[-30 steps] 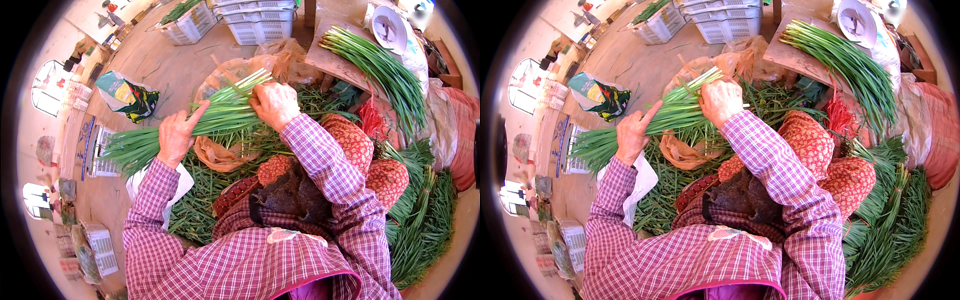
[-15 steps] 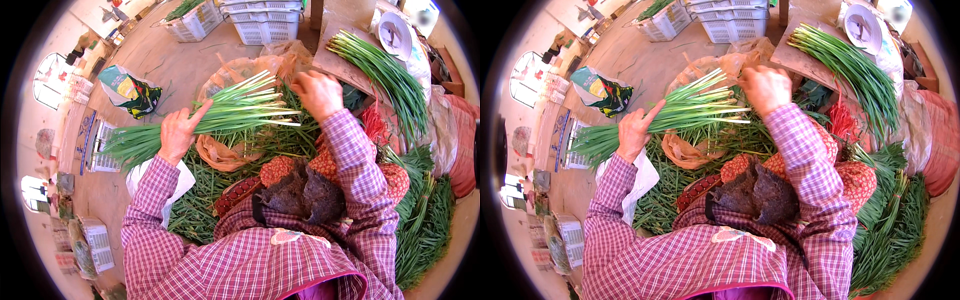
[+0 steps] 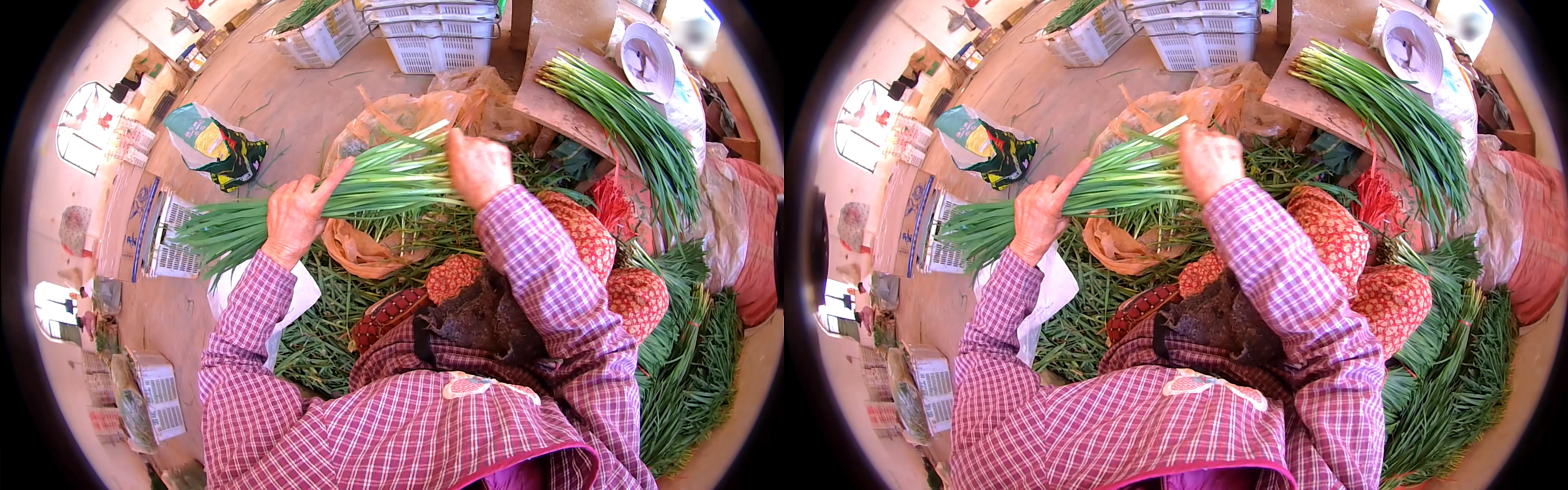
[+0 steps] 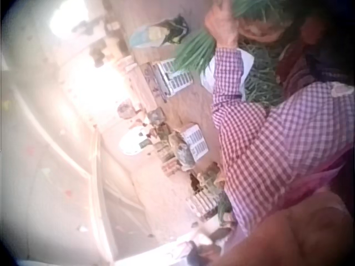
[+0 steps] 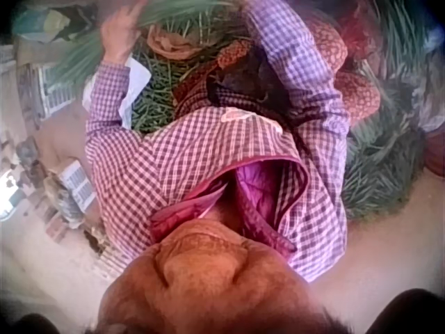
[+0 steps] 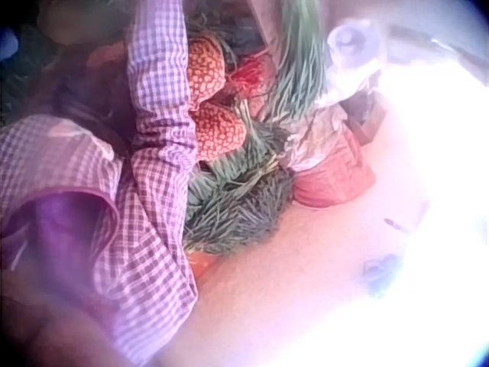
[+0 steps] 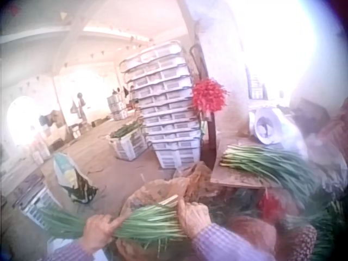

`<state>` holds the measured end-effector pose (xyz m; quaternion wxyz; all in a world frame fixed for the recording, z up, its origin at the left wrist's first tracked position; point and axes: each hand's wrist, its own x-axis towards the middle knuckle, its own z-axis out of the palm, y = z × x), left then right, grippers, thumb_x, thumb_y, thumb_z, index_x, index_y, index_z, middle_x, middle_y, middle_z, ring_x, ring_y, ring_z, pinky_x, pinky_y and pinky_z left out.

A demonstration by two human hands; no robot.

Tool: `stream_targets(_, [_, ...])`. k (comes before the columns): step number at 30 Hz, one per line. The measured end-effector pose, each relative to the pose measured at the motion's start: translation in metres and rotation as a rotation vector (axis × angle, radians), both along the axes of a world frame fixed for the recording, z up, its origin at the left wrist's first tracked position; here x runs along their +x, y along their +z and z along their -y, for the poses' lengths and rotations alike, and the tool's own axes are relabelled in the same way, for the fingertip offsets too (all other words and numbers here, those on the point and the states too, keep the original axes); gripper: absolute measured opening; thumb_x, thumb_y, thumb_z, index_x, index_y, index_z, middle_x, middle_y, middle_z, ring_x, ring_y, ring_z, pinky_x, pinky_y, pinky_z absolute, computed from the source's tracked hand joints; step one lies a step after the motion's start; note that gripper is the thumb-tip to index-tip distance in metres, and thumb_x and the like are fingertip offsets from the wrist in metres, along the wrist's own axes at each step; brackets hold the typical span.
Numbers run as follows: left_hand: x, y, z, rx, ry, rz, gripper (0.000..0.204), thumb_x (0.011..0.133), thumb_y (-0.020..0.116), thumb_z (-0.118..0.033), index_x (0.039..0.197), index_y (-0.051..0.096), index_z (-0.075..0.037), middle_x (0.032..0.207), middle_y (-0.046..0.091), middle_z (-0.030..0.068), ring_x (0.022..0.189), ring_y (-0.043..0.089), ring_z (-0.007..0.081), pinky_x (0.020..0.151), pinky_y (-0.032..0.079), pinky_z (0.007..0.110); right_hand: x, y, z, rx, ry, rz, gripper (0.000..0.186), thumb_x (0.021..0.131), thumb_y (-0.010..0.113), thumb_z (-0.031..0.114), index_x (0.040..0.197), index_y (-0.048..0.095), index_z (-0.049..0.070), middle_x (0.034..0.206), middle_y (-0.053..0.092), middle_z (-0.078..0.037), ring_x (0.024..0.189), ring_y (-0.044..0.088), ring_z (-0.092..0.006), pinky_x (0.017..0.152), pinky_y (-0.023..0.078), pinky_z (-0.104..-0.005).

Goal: The person gathers green onions from a pile on the floor by hand, aligns the stalks into a bundle, and secures them with a red elastic band.

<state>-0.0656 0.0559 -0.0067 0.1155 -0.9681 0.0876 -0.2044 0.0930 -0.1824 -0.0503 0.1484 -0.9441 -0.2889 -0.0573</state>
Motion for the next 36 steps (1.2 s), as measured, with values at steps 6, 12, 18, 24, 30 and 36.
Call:
stream_targets(6, [-0.011, -0.013, -0.037, -0.532, 0.174, -0.283, 0.079, 0.064, 0.076, -0.004, 0.138, 0.050, -0.017, 0.092, 0.069, 0.0063, 0.088, 0.067, 0.0267, 0.075, 0.053, 0.033, 0.061, -0.040, 0.093, -0.318, -0.315, -0.069, 0.019, 0.092, 0.058, 0.021, 0.103, 0.066, 0.009, 0.092, 0.071, -0.012, 0.087, 0.070, -0.0291, 0.072, 0.055, -0.0438])
stream_targets(12, [-0.022, -0.009, -0.008, -1.794, 0.332, -0.502, 0.072, 0.066, 0.083, -0.001, 0.129, 0.049, 0.005, 0.109, 0.066, 0.0137, 0.087, 0.067, 0.0209, 0.076, 0.057, 0.035, 0.038, 0.020, 0.096, -0.062, -0.104, -0.006, 0.045, 0.083, 0.069, 0.035, 0.123, 0.061, 0.014, 0.113, 0.063, -0.014, 0.109, 0.060, -0.0327, 0.087, 0.050, -0.0462])
stream_targets(18, [-0.024, 0.003, 0.022, -1.945, 0.345, -0.701, 0.070, 0.065, 0.081, 0.001, 0.128, 0.052, -0.002, 0.110, 0.066, 0.0088, 0.096, 0.065, 0.0211, 0.088, 0.052, 0.034, -0.014, 0.138, 0.044, 0.820, 0.278, 0.734, 0.043, 0.085, 0.069, 0.020, 0.126, 0.059, 0.020, 0.110, 0.062, -0.006, 0.100, 0.060, -0.0267, 0.085, 0.052, -0.0379])
stream_targets(24, [-0.019, -0.018, 0.033, -1.972, 0.239, -0.752, 0.065, 0.067, 0.078, 0.002, 0.127, 0.053, -0.003, 0.107, 0.066, 0.0088, 0.084, 0.067, 0.0191, 0.074, 0.057, 0.033, 0.014, -0.016, 0.038, 0.208, 0.007, 0.124, 0.039, 0.089, 0.065, 0.022, 0.127, 0.057, 0.018, 0.119, 0.060, -0.009, 0.104, 0.060, -0.0272, 0.088, 0.052, -0.0455])
stream_targets(30, [-0.030, -0.025, 0.023, -2.049, 0.337, -0.725, 0.064, 0.068, 0.077, 0.003, 0.126, 0.052, 0.000, 0.106, 0.066, 0.0095, 0.084, 0.068, 0.0206, 0.072, 0.059, 0.035, 0.000, 0.018, 0.052, 0.579, 0.076, 0.227, 0.024, 0.088, 0.061, 0.015, 0.112, 0.061, 0.012, 0.096, 0.060, -0.010, 0.093, 0.061, -0.0294, 0.079, 0.052, -0.0426])
stream_targets(36, [-0.029, -0.025, 0.030, -2.002, 0.327, -0.706, 0.068, 0.066, 0.079, 0.003, 0.128, 0.052, -0.001, 0.111, 0.066, 0.0103, 0.088, 0.068, 0.0209, 0.077, 0.057, 0.034, -0.012, 0.048, 0.022, 0.606, 0.392, 0.376, 0.022, 0.079, 0.070, 0.012, 0.100, 0.067, 0.015, 0.098, 0.061, -0.003, 0.099, 0.058, -0.0252, 0.086, 0.050, -0.0404])
